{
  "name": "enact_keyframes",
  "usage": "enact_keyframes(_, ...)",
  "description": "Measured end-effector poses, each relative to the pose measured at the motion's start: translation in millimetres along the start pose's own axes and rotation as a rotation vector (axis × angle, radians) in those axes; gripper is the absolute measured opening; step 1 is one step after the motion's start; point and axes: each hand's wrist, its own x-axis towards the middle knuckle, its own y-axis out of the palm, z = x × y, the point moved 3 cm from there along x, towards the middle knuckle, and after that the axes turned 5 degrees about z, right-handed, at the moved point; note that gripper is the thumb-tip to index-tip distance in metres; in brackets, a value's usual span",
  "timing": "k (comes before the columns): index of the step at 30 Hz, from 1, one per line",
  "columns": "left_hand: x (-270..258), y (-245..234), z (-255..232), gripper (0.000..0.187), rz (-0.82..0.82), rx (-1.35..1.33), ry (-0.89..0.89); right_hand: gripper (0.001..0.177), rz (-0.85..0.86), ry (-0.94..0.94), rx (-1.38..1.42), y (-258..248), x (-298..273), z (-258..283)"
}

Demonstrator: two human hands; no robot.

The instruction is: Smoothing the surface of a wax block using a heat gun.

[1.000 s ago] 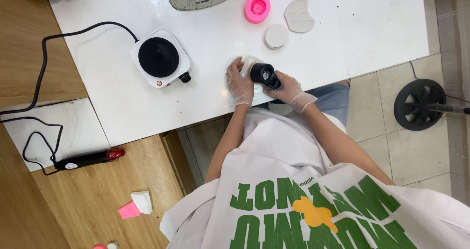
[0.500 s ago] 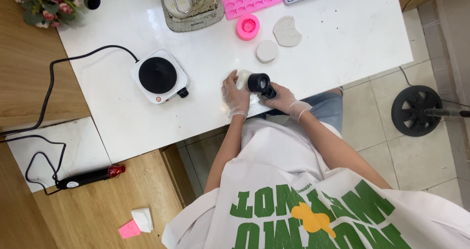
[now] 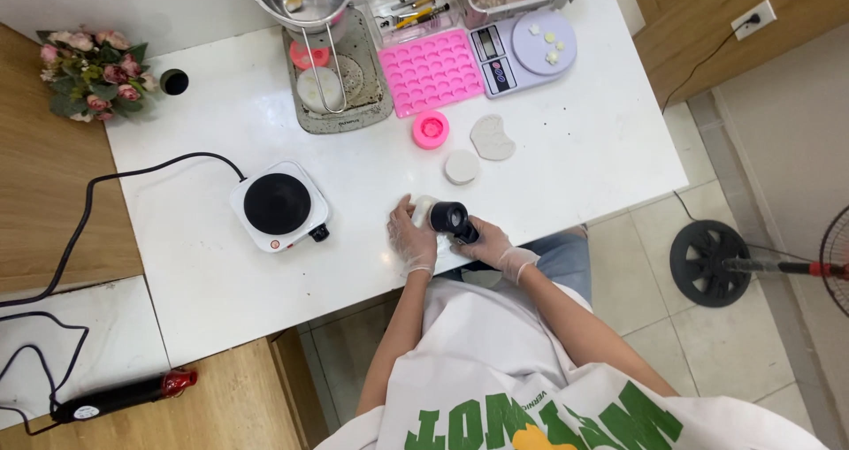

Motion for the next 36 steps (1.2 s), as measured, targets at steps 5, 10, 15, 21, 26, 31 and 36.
enact_keyframes(5, 0, -2, -4, 0.052, 0.029, 0.006, -0.021, 0.047, 0.006, 0.036, -0.042, -5, -3, 9)
enact_keyframes(10, -3, -12, -10, 0.048, 0.028, -0.011, 0.026, 0.048, 0.021, 0.09, -0.039, -6, -8, 18)
enact_keyframes(15, -3, -12, -12, 0.036, 0.025, -0.008, 0.013, 0.05, 0.007, 0.125, -0.04, -2, -4, 11)
enact_keyframes(21, 1, -4, -7, 0.031, 0.05, 0.027, -0.035, 0.046, 0.011, 0.092, -0.067, 1, 1, 7)
enact_keyframes(26, 1, -6, -10, 0.031, 0.053, 0.02, -0.038, 0.045, 0.008, 0.073, -0.076, -2, -3, 10)
enact_keyframes(31, 2, -2, -6, 0.034, 0.035, 0.008, -0.042, 0.043, 0.008, 0.06, -0.078, -6, -9, 16)
enact_keyframes(36, 3, -3, -7, 0.031, 0.047, 0.02, -0.054, 0.043, -0.008, 0.01, -0.046, -9, -9, 17)
